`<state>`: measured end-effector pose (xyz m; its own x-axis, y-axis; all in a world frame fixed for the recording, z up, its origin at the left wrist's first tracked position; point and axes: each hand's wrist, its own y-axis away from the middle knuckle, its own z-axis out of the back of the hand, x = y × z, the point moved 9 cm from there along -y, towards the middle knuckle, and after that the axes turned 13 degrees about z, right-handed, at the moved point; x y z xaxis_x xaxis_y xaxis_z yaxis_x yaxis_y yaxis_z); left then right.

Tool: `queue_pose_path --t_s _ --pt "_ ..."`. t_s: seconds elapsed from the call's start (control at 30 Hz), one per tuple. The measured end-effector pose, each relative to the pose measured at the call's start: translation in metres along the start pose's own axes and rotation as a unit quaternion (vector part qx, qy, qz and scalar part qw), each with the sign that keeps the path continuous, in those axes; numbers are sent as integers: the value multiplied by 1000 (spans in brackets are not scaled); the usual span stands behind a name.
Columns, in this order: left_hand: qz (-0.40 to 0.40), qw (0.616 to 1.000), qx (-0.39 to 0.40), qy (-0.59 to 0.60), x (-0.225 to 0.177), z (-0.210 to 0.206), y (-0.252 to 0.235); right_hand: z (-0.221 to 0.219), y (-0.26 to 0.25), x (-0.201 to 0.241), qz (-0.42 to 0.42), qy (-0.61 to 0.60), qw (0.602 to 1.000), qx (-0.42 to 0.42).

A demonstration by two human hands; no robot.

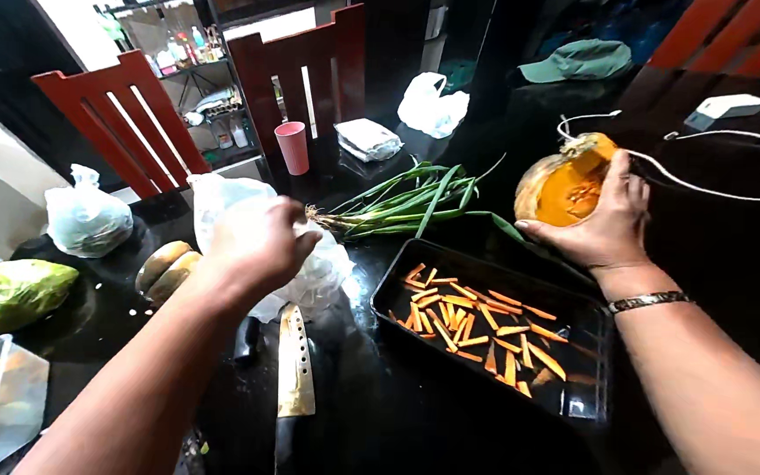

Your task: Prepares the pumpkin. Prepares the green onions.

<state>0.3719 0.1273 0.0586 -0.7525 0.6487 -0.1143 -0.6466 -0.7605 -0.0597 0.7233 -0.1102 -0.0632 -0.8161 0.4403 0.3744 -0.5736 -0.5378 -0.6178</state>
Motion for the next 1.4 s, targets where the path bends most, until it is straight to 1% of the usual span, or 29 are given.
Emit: queue_pose_path --t_s 0.07,0.1,0.13,0.2,0.23,0.3,0.33,0.4,0.43,0.47,0.5,0.53,0.6,0.67,0.73,0.83,0.9,0.97,1.0,1.13,1.23,1.27,1.33,1.4 --pt "-36 998 -55 -4 -34 3 -13 5 -3 6 43 -9 999 -11" --pt "-58 997 -58 10 -49 -3 -22 8 -4 9 54 -20 998 -17" --pt "-84 995 -45 22 -62 -14 -32 13 -3 12 61 -26 998 -24" --pt "-119 992 6 43 -79 -49 -55 28 2 23 58 -59 996 -40" --pt "-120 991 33 47 -83 -68 -66 39 7 36 66 -83 993 -50" --pt "-106 992 60 20 -83 -103 -83 60 26 79 113 -143 982 -49" --pt "-97 993 70 -1 -79 -118 -91 67 41 105 150 -190 970 -25" --pt "-54 992 106 -38 -70 -140 -99 65 80 155 241 -271 929 72" --pt "-33 991 118 -50 -66 -144 -100 61 101 177 294 -270 908 124" --pt "-21 991 116 -60 -64 -146 -100 56 120 193 340 -254 891 159" --pt "-13 993 100 -66 -62 -144 -100 50 135 203 370 -242 879 176" --pt "0 994 83 -74 -58 -140 -100 45 146 207 383 -237 875 179" --pt "32 992 75 -98 -47 -132 -95 35 157 201 380 -235 880 161" --pt "39 990 79 -107 -29 -124 -83 31 161 192 362 -243 889 143" --pt "25 994 66 -81 -3 -114 -67 33 160 188 346 -269 889 131" --pt "22 999 20 29 43 -105 -39 35 160 186 338 -290 887 123" --pt "57 996 30 68 69 -103 -26 35 159 184 329 -308 883 129" --pt "91 992 54 67 89 -108 -17 35 158 183 314 -326 881 135" --pt "88 992 56 65 96 -110 -14 35 158 182 309 -331 882 132" --pt "24 995 43 85 97 -111 -5 34 155 181 285 -326 894 114" --pt "-3 996 36 86 88 -112 4 35 153 193 286 -290 910 73" --pt "-3 996 48 81 84 -114 7 36 152 203 289 -289 911 61" --pt "-9 995 70 67 75 -118 12 37 147 236 307 -310 899 40" --pt "-35 996 50 66 68 -117 15 30 140 278 333 -317 887 34"
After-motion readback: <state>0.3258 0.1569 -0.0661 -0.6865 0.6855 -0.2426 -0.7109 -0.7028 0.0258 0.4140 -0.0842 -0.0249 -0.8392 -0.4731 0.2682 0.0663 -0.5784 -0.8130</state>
